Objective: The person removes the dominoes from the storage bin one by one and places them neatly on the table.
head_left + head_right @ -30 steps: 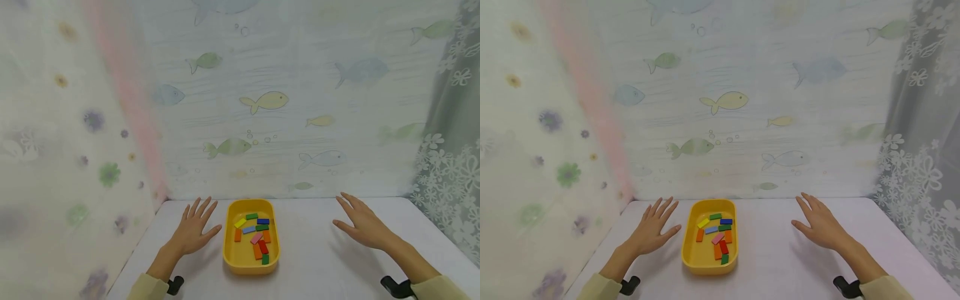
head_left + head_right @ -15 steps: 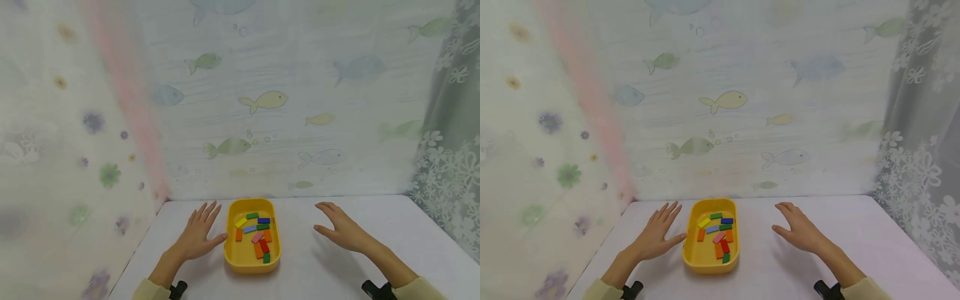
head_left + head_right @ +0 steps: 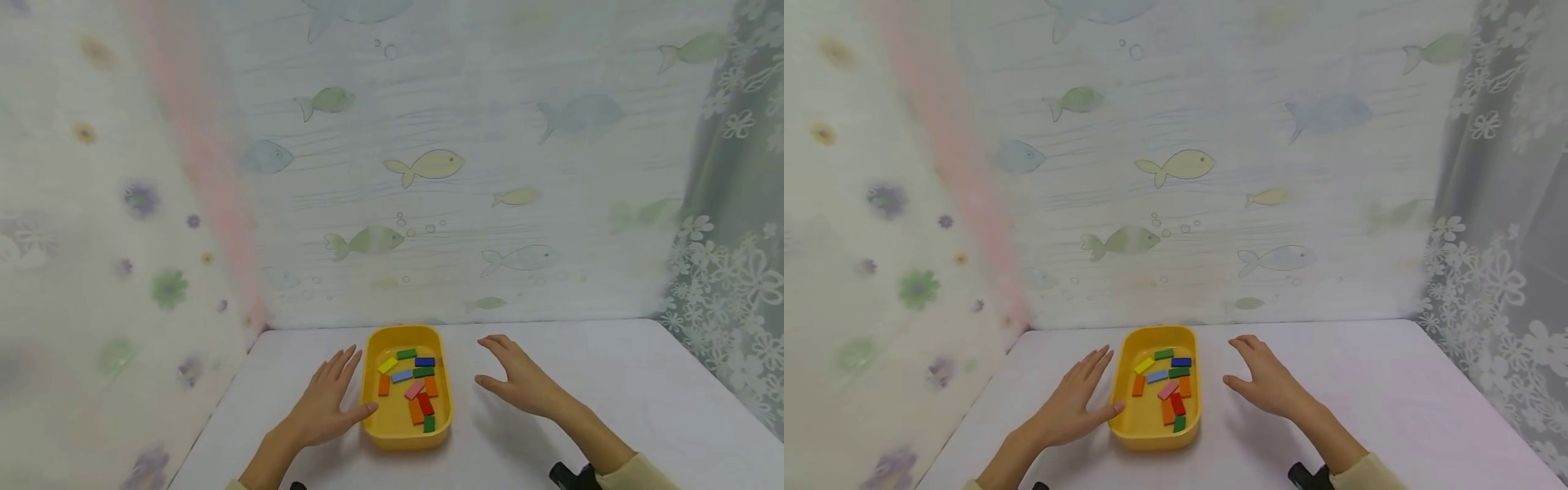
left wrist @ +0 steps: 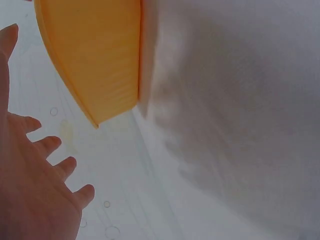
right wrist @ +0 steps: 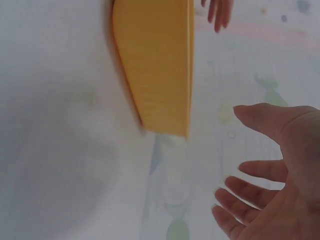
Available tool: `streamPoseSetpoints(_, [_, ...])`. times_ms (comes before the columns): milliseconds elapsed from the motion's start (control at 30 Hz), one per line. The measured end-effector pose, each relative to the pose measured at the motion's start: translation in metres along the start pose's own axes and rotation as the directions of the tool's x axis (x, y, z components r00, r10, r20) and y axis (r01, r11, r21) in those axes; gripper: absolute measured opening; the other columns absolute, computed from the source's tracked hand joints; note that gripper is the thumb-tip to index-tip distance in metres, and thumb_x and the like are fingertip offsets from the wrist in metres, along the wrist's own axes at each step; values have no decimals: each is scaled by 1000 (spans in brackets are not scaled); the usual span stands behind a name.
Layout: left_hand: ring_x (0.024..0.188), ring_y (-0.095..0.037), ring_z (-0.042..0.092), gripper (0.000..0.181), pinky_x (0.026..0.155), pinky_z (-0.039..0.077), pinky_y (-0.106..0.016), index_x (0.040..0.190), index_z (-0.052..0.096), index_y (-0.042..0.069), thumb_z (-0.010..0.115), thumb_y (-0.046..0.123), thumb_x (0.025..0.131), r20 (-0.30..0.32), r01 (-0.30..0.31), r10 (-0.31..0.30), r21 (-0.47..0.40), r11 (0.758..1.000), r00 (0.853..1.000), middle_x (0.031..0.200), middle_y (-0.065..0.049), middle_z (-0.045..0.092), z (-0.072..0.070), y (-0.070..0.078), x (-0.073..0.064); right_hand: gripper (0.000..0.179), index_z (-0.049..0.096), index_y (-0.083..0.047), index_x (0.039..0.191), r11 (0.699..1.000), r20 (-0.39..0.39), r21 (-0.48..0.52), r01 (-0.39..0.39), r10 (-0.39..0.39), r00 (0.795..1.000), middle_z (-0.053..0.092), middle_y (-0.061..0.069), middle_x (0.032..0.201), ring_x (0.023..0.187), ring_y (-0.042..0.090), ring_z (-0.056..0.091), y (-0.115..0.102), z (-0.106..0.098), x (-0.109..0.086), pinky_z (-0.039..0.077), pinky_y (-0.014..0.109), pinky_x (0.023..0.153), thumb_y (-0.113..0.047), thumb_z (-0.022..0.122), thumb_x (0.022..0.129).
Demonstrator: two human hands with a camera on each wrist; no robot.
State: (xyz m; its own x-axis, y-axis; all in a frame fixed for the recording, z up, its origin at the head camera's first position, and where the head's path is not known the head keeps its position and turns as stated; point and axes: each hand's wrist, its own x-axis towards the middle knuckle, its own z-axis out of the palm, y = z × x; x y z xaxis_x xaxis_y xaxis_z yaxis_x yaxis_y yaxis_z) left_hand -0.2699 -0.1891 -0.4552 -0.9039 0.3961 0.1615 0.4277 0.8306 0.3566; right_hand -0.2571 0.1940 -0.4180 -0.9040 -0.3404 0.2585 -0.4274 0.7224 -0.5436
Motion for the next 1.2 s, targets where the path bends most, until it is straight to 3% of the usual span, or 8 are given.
streamPoseSetpoints(300, [156, -33, 18, 106, 124, 14, -61, 165, 19, 12, 59, 74, 89, 58, 20, -17, -34, 999, 998, 171, -6, 16, 12, 12, -8, 63, 54, -1, 142, 995, 34, 80, -66, 64, 997, 53, 14, 142, 128, 35, 55, -26, 27, 17, 48, 58, 106, -30, 79, 91])
streamPoseSetpoints(533, [154, -36, 24, 111, 123, 19, -61, 163, 20, 5, 59, 75, 87, 81, 44, -40, -53, 998, 996, 170, -11, 17, 22, 21, -10, 65, 55, 1, 141, 993, 84, 120, -15, 5, 996, 54, 15, 141, 130, 35, 55, -40, 45, 24, 46, 56, 107, -33, 79, 91])
streamPoseSetpoints(767, [151, -35, 30, 113, 117, 33, -59, 164, 17, 5, 54, 79, 88, 96, 80, -73, -67, 995, 993, 171, -12, 14, 28, 25, -11, 60, 55, 6, 138, 991, 125, 134, 4, -21, 992, 54, 20, 135, 123, 37, 58, -55, 59, 31, 49, 54, 104, -21, 79, 91])
streamPoseSetpoints(1033, [147, -36, 38, 114, 111, 42, -59, 165, 8, 8, 52, 80, 88, 135, 135, -120, -110, 985, 983, 172, -11, 5, 32, 27, -13, 58, 58, 12, 129, 996, 184, 72, -61, 47, 982, 55, 21, 128, 113, 33, 58, -75, 84, 39, 49, 55, 104, -20, 81, 86])
streamPoseSetpoints(1200, [147, -37, 37, 117, 111, 42, -58, 165, 8, 7, 53, 81, 87, 129, 136, -121, -116, 984, 984, 172, -12, 4, 33, 27, -14, 39, 61, 5, 108, 995, 167, -40, -87, 92, 982, 54, 17, 113, 92, 24, 55, -79, 100, 47, 58, 43, 90, -16, 83, 84])
